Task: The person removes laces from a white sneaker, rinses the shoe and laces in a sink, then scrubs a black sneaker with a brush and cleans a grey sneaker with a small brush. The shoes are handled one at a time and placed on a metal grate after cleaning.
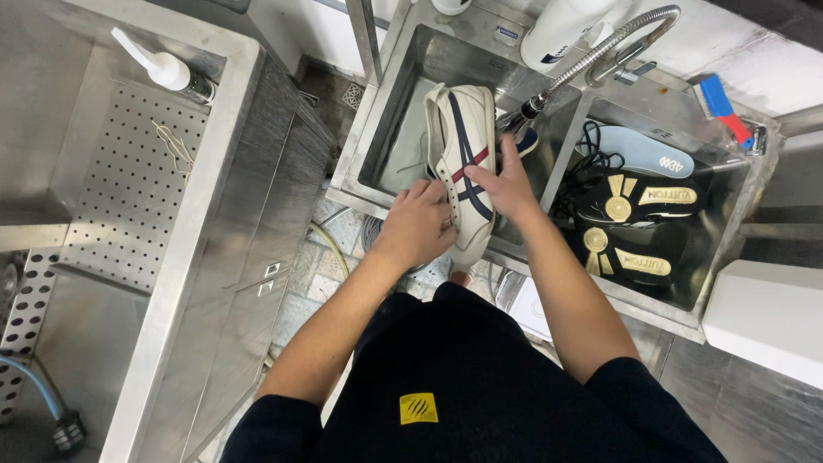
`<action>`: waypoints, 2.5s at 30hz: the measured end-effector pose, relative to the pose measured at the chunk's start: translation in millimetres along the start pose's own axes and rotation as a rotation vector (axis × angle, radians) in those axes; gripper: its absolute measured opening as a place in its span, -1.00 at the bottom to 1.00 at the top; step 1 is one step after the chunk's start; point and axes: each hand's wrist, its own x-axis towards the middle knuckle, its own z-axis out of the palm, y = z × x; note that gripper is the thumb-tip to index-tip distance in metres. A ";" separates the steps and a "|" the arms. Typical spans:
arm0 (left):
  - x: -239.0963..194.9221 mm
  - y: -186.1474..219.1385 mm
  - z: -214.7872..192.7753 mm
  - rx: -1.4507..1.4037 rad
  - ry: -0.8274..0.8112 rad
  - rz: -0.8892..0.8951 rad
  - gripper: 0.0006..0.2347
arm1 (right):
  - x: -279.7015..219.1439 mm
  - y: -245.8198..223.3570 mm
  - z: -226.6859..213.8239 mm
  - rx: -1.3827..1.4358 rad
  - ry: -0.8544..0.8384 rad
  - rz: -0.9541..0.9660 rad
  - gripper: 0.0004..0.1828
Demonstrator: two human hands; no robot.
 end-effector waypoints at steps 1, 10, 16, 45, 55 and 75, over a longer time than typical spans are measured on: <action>-1.8 -2.3 -4.0 -0.056 -0.029 -0.024 -0.81 | 1.6 0.4 0.4 0.028 -0.007 0.020 -0.40; -9.2 -19.8 7.5 0.045 0.033 -0.122 -0.87 | 1.5 -26.9 23.4 -0.330 0.144 -0.134 -0.33; -17.5 -35.7 -8.9 -0.300 0.323 0.157 -0.84 | 22.1 -25.0 28.9 -0.216 0.165 -0.068 -0.32; -59.2 0.3 -75.6 -0.735 -0.102 -0.418 -0.74 | 58.0 -21.6 -7.6 -0.030 0.158 -0.145 -0.43; -83.5 -18.7 -88.7 -1.131 0.030 -0.157 -0.76 | 51.4 -40.6 -4.7 -0.195 0.168 -0.319 -0.40; -100.4 -50.1 -139.2 -0.498 0.088 -0.649 -0.86 | 37.4 -54.1 -17.1 -0.281 0.099 -0.433 -0.38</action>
